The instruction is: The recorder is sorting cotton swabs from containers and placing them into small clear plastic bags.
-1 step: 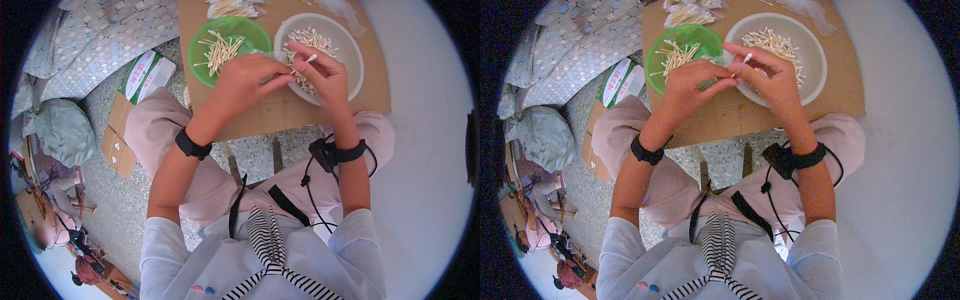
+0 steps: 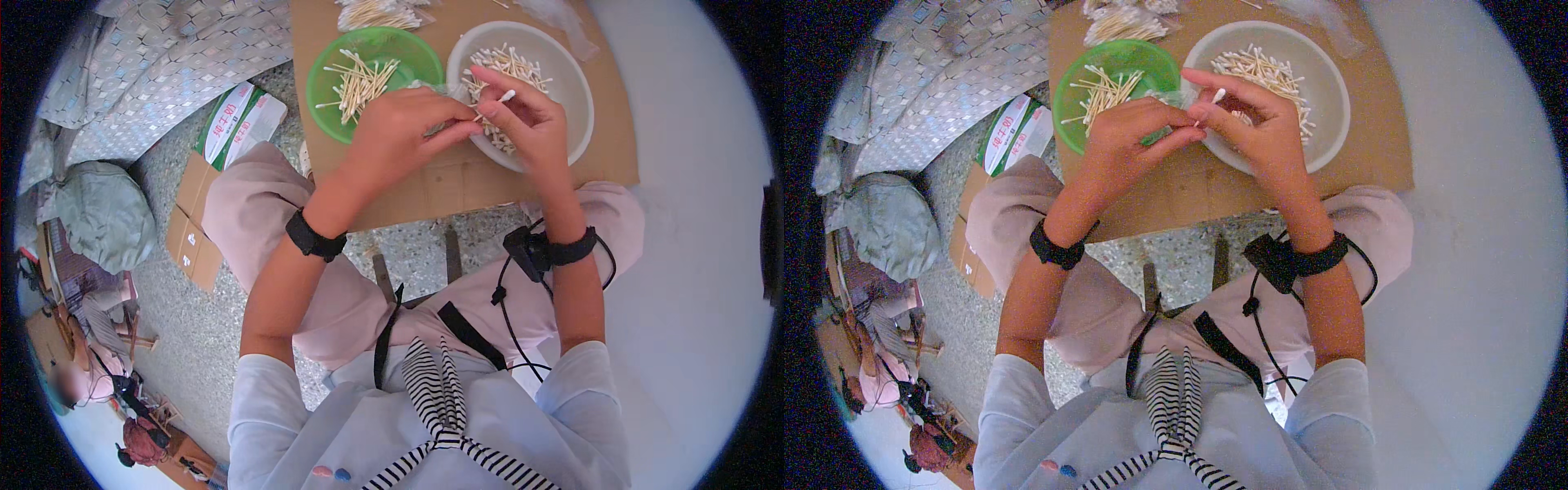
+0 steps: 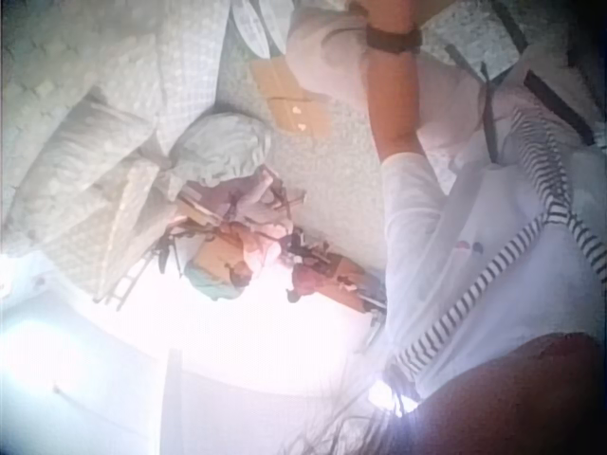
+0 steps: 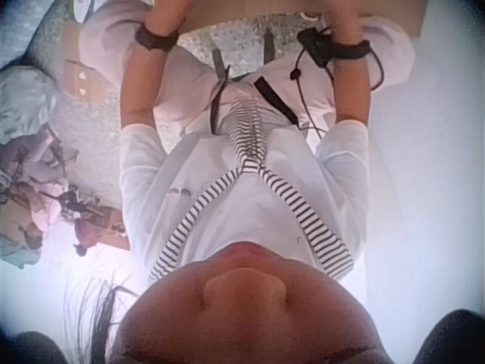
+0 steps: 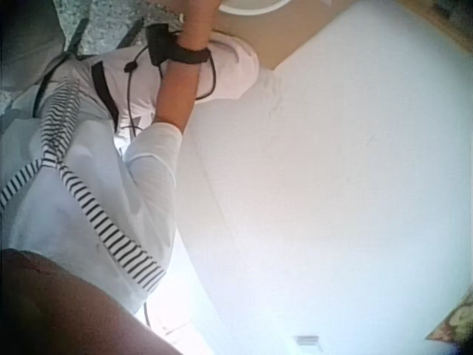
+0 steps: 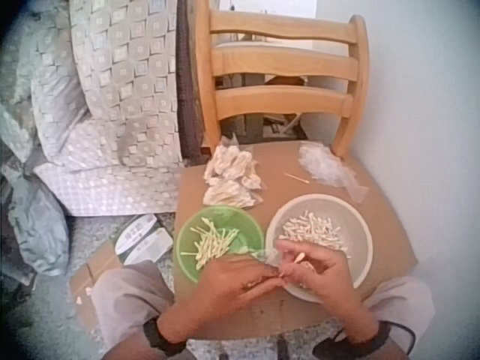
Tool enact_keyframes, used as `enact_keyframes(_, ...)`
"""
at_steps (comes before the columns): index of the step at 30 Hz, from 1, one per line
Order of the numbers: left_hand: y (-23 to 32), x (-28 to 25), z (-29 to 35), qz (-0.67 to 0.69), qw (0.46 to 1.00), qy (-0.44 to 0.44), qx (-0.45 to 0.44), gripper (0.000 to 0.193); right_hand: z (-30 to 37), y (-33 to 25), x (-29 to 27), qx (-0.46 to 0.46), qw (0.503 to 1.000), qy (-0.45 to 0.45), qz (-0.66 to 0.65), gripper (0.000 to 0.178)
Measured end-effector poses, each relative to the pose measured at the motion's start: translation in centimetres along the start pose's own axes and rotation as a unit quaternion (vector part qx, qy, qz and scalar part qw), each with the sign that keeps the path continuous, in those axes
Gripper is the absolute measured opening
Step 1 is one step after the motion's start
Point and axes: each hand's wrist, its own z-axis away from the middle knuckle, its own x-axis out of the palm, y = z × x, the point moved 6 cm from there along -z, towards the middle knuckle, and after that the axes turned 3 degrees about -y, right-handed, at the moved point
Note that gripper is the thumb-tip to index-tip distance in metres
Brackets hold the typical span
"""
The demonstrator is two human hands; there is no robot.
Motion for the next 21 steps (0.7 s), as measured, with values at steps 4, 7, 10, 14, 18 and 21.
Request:
enact_keyframes(4, -0.2, -0.4, -0.4, 0.018, 0.999, 0.041, -0.02, 0.017, -0.3, 0.0, -0.2, -0.012, 0.998, 0.053, -0.023, 0.027)
enact_keyframes(7, -0.3, -1.1, -0.7, 0.071, 0.994, 0.057, -0.058, 0.016, -0.3, 0.2, -0.9, -0.013, 0.995, 0.089, -0.036, 0.021)
enact_keyframes(10, -0.6, -2.2, -0.9, 0.112, 0.986, 0.08, -0.089, 0.015, -0.4, 0.6, -1.4, -0.014, 0.994, 0.102, -0.034, 0.018)
enact_keyframes(14, -0.7, -2.9, -0.6, 0.124, 0.982, 0.098, -0.108, 0.012, -0.5, 0.6, -1.3, 0.012, 0.992, 0.09, 0.085, 0.014)
enact_keyframes(18, -1.0, -3.0, -0.4, 0.157, 0.978, 0.091, -0.106, 0.011, -0.5, -0.6, -0.2, -0.017, 0.987, 0.049, 0.15, 0.014)
enact_keyframes(21, -0.9, -2.9, -0.4, 0.16, 0.979, 0.084, -0.1, 0.011, -0.5, -0.5, 0.3, 0.001, 0.985, 0.008, 0.17, 0.016)
